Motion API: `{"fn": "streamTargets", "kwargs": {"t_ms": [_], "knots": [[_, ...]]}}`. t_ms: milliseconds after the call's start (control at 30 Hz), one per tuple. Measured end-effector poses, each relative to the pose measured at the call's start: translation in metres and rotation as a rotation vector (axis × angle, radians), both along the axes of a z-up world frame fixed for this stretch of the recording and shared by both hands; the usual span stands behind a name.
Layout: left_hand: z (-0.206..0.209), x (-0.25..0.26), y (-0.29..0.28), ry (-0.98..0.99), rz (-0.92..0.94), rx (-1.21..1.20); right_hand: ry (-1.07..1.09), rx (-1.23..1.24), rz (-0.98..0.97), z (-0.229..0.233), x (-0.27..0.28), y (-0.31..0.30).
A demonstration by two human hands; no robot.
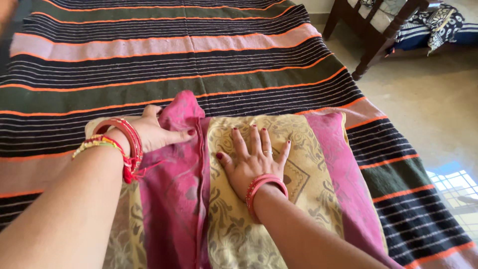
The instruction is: The person puts a cover on a pillow by inserting the pillow into the opening, smoothing the fabric over the pillow's surface, and folding the remaining fabric to secure it.
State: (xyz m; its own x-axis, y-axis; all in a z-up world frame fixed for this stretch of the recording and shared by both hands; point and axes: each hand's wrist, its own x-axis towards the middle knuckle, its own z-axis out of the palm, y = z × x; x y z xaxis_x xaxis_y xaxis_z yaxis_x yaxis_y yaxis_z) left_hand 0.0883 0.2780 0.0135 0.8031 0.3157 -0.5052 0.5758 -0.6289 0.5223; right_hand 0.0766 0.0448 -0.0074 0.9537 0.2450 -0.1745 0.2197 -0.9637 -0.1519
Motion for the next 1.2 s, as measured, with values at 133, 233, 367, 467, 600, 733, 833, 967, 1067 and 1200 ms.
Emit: {"fn": "streamTargets", "kwargs": {"t_ms": [133,233,367,467,600,733,833,967,1067,1200], "knots": [[0.004,-0.036,-0.02,-0.103,-0.062,0.1,0.009,0.026,0.009,-0.001,-0.026,-0.012],[-0.007,-0.059,-0.031,-0.146,-0.004,-0.006,0.009,0.032,0.036,-0.004,-0.039,-0.021],[-0.02,-0.093,-0.04,-0.239,-0.022,0.046,-0.014,0.034,0.107,-0.007,-0.055,-0.038],[-0.035,-0.121,-0.043,-0.122,0.102,0.116,-0.054,0.04,0.159,-0.008,-0.068,-0.054],[-0.057,-0.147,-0.029,-0.337,0.096,0.297,-0.122,-0.001,0.302,-0.006,-0.085,-0.075],[-0.057,-0.143,-0.046,-0.293,0.342,0.417,-0.099,0.027,0.307,-0.009,-0.098,-0.101],[-0.042,-0.134,-0.073,-0.385,0.365,0.573,-0.075,0.043,0.314,-0.015,-0.095,-0.122],[-0.037,-0.118,-0.123,-0.726,-0.084,1.016,-0.25,0.194,0.415,-0.031,-0.08,-0.159],[-0.045,-0.102,-0.173,-0.655,-0.19,0.729,-0.343,0.3,0.273,-0.042,-0.061,-0.192],[-0.048,-0.083,-0.243,-0.61,-0.319,0.444,-0.383,0.311,-0.285,-0.048,-0.046,-0.229]]}}
